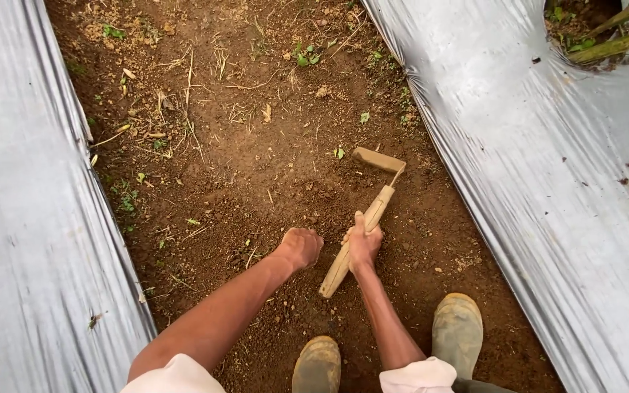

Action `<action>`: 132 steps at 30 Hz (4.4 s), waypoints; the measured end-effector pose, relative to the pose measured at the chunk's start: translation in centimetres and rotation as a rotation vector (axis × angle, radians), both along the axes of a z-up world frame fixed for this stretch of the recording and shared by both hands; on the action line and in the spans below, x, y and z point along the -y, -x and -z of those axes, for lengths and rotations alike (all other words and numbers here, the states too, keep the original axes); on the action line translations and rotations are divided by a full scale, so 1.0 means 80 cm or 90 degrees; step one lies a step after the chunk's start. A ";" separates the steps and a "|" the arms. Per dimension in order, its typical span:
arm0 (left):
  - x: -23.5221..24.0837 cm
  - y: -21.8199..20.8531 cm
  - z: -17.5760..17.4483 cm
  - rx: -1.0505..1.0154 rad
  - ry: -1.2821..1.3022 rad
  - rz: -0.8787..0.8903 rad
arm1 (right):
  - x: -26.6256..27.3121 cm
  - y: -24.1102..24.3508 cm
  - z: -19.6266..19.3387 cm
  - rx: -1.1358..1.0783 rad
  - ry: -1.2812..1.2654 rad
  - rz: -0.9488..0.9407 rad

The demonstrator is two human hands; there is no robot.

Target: Loosening soil in a walkway using a hand hoe and then manually transferring the loose soil into planting holes around crops.

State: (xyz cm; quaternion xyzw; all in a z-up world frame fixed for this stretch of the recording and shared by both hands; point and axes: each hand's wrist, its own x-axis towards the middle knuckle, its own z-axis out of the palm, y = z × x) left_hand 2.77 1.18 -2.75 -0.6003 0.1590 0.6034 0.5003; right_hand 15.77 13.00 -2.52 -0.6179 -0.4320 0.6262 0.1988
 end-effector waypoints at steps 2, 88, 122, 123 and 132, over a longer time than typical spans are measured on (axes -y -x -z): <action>-0.005 -0.011 -0.012 0.142 0.030 -0.298 | -0.015 0.012 -0.067 0.000 -0.084 0.011; 0.245 0.080 -0.258 1.362 -1.198 -1.101 | 0.107 0.043 -0.118 -0.049 -0.219 -1.183; 0.241 -0.120 -0.176 0.867 -0.438 -1.537 | 0.020 0.013 -0.123 0.420 -1.038 -1.488; 0.244 -0.118 -0.177 0.867 -0.437 -1.534 | 0.002 0.020 -0.120 0.422 -1.038 -1.485; 0.301 -0.106 -0.176 0.869 -0.438 -1.570 | 0.095 -0.007 -0.193 0.406 -0.871 -1.579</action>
